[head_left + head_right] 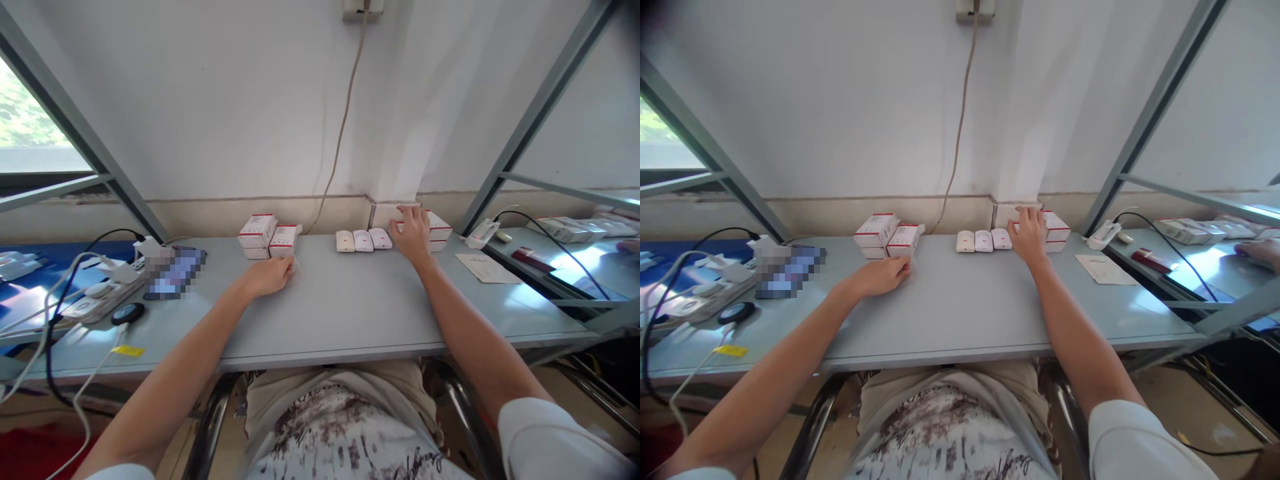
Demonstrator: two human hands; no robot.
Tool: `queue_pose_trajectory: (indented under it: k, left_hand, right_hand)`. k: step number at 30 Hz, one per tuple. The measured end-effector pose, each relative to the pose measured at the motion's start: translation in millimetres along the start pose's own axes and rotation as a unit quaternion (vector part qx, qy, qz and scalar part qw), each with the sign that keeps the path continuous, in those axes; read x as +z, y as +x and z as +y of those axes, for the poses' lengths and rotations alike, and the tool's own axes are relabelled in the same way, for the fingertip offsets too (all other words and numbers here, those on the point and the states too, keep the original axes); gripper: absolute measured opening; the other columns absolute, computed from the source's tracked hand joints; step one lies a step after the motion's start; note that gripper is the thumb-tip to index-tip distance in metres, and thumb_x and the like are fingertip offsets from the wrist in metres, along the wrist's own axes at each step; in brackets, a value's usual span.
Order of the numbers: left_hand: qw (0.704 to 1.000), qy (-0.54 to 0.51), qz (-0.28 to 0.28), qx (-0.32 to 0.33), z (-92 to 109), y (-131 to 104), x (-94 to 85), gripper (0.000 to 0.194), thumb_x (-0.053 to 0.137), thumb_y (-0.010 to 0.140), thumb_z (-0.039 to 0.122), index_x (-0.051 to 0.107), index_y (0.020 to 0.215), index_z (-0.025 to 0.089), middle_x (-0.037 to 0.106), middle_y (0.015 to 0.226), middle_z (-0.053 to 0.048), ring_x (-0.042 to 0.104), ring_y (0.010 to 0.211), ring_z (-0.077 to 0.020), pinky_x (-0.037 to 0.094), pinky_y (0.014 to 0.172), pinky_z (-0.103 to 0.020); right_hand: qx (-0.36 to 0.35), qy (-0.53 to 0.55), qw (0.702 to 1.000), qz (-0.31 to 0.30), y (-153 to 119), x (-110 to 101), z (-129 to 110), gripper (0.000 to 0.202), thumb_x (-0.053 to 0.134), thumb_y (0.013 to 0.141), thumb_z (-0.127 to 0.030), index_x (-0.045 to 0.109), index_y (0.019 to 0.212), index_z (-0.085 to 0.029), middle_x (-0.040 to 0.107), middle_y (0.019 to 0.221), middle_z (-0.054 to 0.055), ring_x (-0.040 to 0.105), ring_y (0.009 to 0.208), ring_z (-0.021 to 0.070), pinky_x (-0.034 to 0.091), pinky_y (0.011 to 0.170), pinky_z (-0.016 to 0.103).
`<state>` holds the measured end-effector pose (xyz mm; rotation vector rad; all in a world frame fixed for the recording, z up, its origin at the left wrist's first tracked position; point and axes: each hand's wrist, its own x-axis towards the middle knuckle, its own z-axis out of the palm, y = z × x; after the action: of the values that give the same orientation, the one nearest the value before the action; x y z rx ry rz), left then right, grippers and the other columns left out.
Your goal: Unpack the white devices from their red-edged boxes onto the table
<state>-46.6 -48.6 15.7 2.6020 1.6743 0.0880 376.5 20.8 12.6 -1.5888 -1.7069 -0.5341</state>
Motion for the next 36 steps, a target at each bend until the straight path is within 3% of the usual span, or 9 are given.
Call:
queue_pose_trajectory:
  k: [6,14,21,26,33,36]
  left_hand:
    - [0.998,-0.018,0.047,0.028,-2.5,6.2,9.3,0.02,0.04,0.111,0.029,0.057,0.102,0.023,0.073,0.114,-0.013,0.072,0.091,-0.0286,0.048,0.075,-0.036]
    - [0.98,-0.071,0.154,0.107,12.9,10.1,9.9,0.018,0.047,0.112,0.033,0.061,0.107,0.022,0.07,0.115,-0.009,0.069,0.102,-0.0258,0.05,0.08,-0.034]
    - [0.961,-0.106,0.202,0.156,21.0,9.1,11.4,0.022,0.047,0.114,0.034,0.062,0.104,0.023,0.07,0.109,-0.007,0.067,0.101,-0.0241,0.051,0.081,-0.033]
    - [0.94,-0.128,0.252,0.19,25.6,8.2,9.8,0.025,0.045,0.116,0.036,0.063,0.104,0.023,0.071,0.107,-0.007,0.065,0.101,-0.0238,0.053,0.086,-0.035]
    - [0.922,-0.15,0.288,0.214,27.7,9.5,9.2,0.024,0.046,0.116,0.034,0.063,0.102,0.024,0.068,0.103,-0.007,0.063,0.097,-0.0236,0.053,0.09,-0.037]
    - [0.916,-0.149,0.299,0.222,28.8,9.2,9.9,0.024,0.044,0.117,0.034,0.062,0.103,0.023,0.068,0.104,-0.007,0.061,0.096,-0.0232,0.051,0.089,-0.037]
  right_hand:
    - [-0.085,0.013,0.99,-0.114,-5.9,12.3,-10.4,0.049,0.044,0.109,-0.038,0.069,0.141,-0.012,0.069,0.139,0.022,0.058,0.13,0.0407,0.044,0.113,0.055]
    - [-0.084,-0.022,0.974,-0.21,-9.0,20.3,-1.2,0.052,0.048,0.11,-0.041,0.068,0.147,-0.012,0.069,0.147,0.021,0.058,0.137,0.0405,0.042,0.118,0.054]
    - [-0.075,-0.039,0.967,-0.24,-12.0,26.2,1.6,0.055,0.048,0.112,-0.048,0.063,0.154,-0.016,0.064,0.156,0.02,0.061,0.138,0.04,0.045,0.116,0.055]
    - [-0.071,-0.052,0.967,-0.24,-14.6,29.3,-0.2,0.054,0.036,0.115,-0.039,0.059,0.159,-0.017,0.06,0.164,0.018,0.052,0.152,0.0384,0.032,0.128,0.061]
    - [-0.056,-0.069,0.968,-0.233,-10.2,21.8,-4.8,0.047,0.039,0.114,-0.042,0.069,0.136,-0.013,0.069,0.142,0.023,0.063,0.132,0.0395,0.042,0.117,0.056]
    - [-0.059,-0.071,0.969,-0.231,-10.7,21.0,-6.2,0.048,0.046,0.111,-0.046,0.065,0.137,-0.011,0.069,0.142,0.024,0.061,0.134,0.0402,0.039,0.12,0.056]
